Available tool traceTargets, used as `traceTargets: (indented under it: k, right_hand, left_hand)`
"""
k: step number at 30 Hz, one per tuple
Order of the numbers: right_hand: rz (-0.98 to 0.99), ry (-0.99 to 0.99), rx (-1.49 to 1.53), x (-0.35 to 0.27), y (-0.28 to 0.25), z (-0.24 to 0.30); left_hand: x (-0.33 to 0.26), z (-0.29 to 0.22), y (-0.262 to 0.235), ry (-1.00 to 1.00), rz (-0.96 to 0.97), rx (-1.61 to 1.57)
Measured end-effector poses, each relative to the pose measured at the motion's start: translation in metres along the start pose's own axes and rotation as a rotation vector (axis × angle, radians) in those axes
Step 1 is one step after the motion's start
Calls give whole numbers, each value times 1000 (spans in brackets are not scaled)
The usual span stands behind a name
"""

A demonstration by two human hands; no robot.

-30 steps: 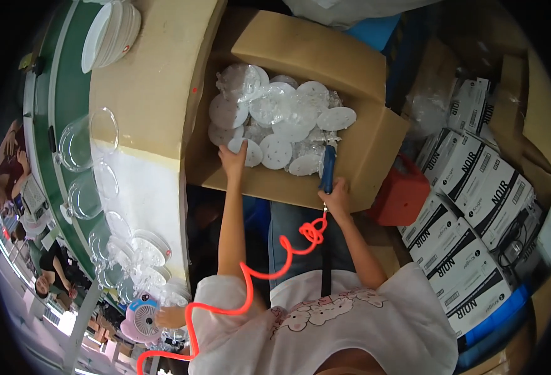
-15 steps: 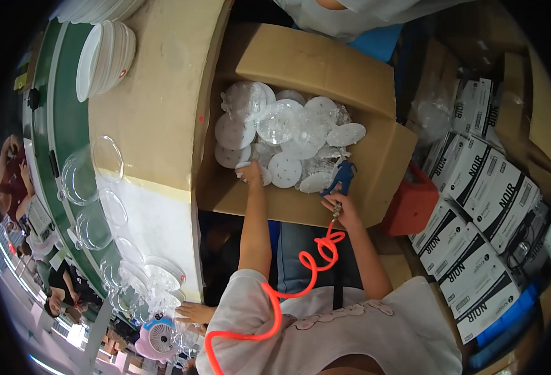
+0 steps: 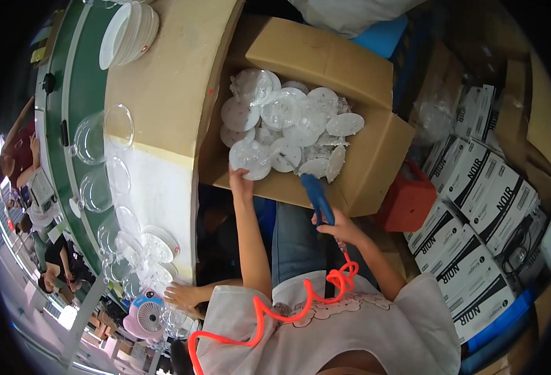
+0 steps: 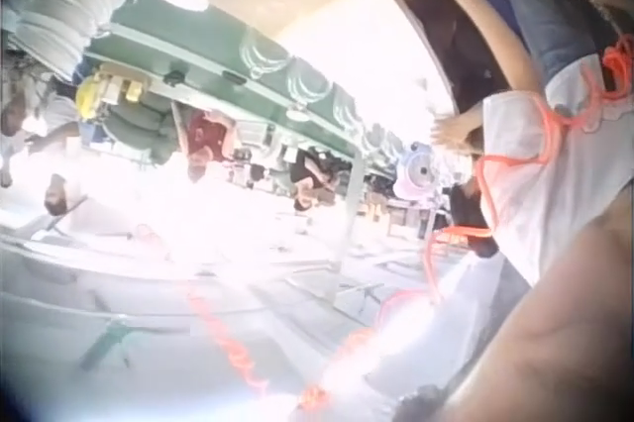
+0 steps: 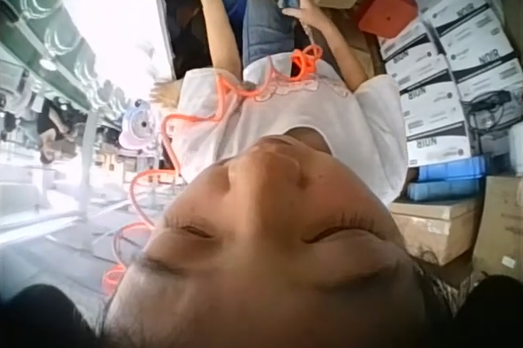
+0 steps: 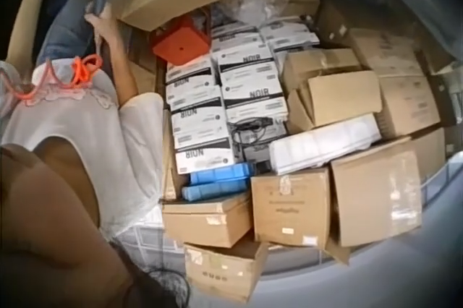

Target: Assembling decorative domes by placing crystal-like inserts onto a white base and covering them with a transparent plastic dome.

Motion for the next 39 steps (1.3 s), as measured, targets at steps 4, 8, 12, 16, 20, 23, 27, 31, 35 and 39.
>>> traceTargets:
  k: [4, 8, 12, 16, 20, 23, 27, 31, 35, 39]
  right_hand:
    - [-101, -5, -288, -17, 19, 24]
    - [-178, -2, -455, -29, 21, 24]
    - [-299, 47, -569, -33, 4, 15]
    - [-271, -4, -609, -35, 3, 23]
    - [-238, 17, -593, -41, 3, 49]
    - [-237, 23, -581, -42, -7, 53]
    - [-289, -13, -553, -41, -15, 54]
    - [-312, -22, -499, -53, -23, 56]
    - [-279, -31, -519, -62, -24, 52]
    - [-319, 21, -585, -71, -26, 46]
  left_hand:
    - [17, 52, 13, -195, -9, -423]
    - [33, 76, 12, -175, 54, -526]
    - [25, 89, 37, -224, 180, -667]
    - [31, 95, 23, -197, 64, -325]
    - [39, 81, -11, -143, 90, -134]
    - [39, 78, -7, -106, 116, -108]
    - [33, 78, -5, -120, 76, -111]
    - [26, 77, -1, -156, 72, -111]
    - [24, 67, 1, -111, 79, -118]
    - [23, 70, 4, -160, 120, -248]
Point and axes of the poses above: each hand's wrist, its own x-axis towards the middle knuckle, its own y-axis out of the palm, z = x × y, the point moved 10 cm from there along x, towards the middle knuckle, and after that the axes turned 5 degrees about y, right-handed, at the moved point
